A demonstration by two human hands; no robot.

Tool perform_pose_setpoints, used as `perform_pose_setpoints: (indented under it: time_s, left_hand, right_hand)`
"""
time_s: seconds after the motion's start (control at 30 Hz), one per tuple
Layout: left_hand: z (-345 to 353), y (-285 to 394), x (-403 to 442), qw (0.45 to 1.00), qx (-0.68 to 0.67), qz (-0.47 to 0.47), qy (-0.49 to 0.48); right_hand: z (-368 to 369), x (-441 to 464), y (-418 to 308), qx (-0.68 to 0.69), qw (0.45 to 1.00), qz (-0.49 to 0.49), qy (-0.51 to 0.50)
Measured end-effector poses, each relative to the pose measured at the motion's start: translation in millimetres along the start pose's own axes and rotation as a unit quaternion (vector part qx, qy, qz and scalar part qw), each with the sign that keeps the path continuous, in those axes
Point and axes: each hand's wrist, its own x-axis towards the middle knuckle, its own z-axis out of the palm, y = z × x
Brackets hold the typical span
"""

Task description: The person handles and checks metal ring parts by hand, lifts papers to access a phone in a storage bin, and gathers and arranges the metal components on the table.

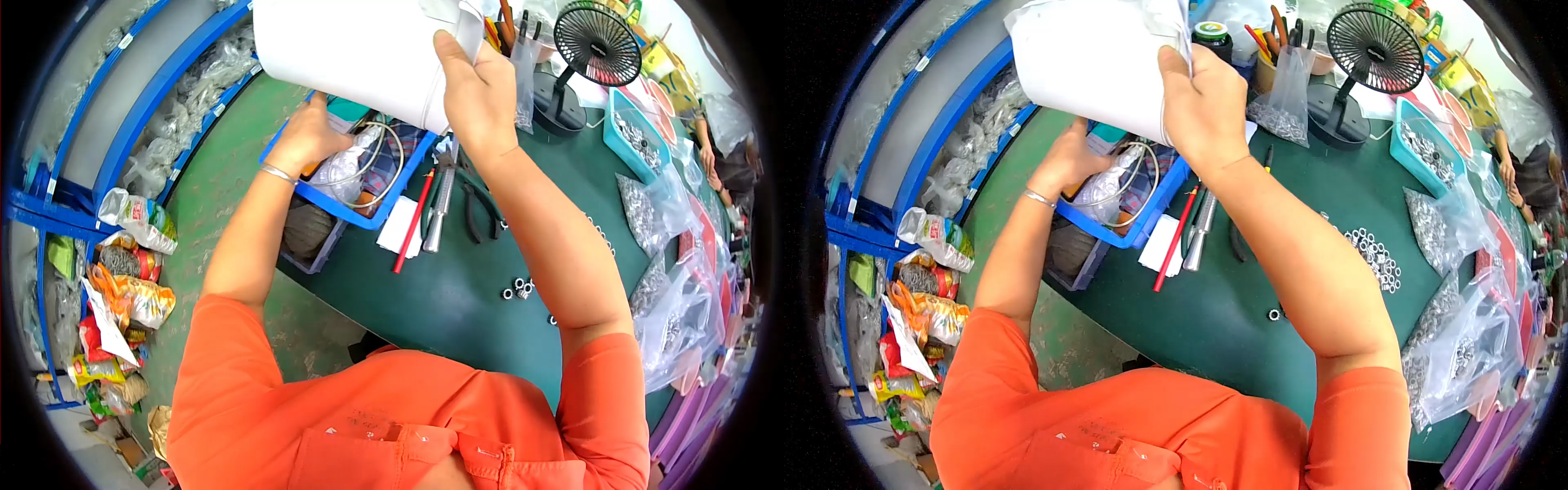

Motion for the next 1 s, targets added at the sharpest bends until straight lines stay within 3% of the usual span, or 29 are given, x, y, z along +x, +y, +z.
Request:
perform_pose_setpoints:
  time_s: [0.2, 0.33, 0.43, 0.5, 0.6, 0.63, 0.67, 0.7, 0.73, 0.77, 0.8, 0.83, 0.9, 1.0]
  left_hand:
    - [4, 1, -4, 0.999, -0.007, -0.014, 0.05]
    - [-3, 11, -5, 0.996, -0.037, -0.075, 0.016]
    - [-6, 4, -11, 0.995, -0.081, -0.059, 0.005]
    - [-4, -17, -17, 0.983, -0.177, 0.005, 0.047]
    - [-24, -44, -32, 0.874, -0.458, -0.124, 0.102]
    - [-28, -50, -44, 0.757, -0.62, -0.154, 0.138]
    - [-37, -47, -49, 0.68, -0.684, -0.213, 0.158]
    - [-39, -53, -52, 0.644, -0.72, -0.209, 0.154]
    - [-32, -85, -54, 0.688, -0.679, -0.182, 0.178]
    - [-36, -73, -70, 0.706, -0.621, -0.27, 0.208]
    - [-29, -130, -79, 0.775, -0.614, -0.077, 0.128]
    - [-34, -104, -93, 0.743, -0.636, -0.15, 0.147]
    - [-42, -121, -97, 0.825, -0.523, -0.149, 0.153]
    - [-65, -190, -92, 0.799, -0.541, -0.138, 0.225]
  right_hand:
    - [3, -3, 3, 0.003, 1.0, -0.011, -0.021]
    - [2, -6, 0, 0.01, 1.0, 0.004, -0.02]
    - [4, -7, 1, 0.006, 1.0, 0.012, -0.015]
    - [5, -12, 7, 0.019, 0.999, 0.008, -0.027]
    - [8, -43, 5, -0.049, 0.995, 0.026, -0.083]
    - [8, -58, 15, -0.071, 0.992, -0.059, -0.092]
    - [15, -73, 25, -0.063, 0.988, -0.119, -0.071]
    - [10, -87, 25, -0.095, 0.978, -0.119, -0.144]
    - [6, -99, 20, -0.113, 0.961, -0.116, -0.223]
    - [-4, -111, 19, -0.109, 0.933, -0.168, -0.298]
    - [-18, -130, 17, -0.097, 0.937, -0.194, -0.274]
    - [-32, -147, 14, -0.08, 0.937, -0.227, -0.253]
    - [-73, -168, 10, -0.052, 0.943, -0.182, -0.272]
    - [-168, -185, 15, -0.26, 0.939, -0.088, -0.207]
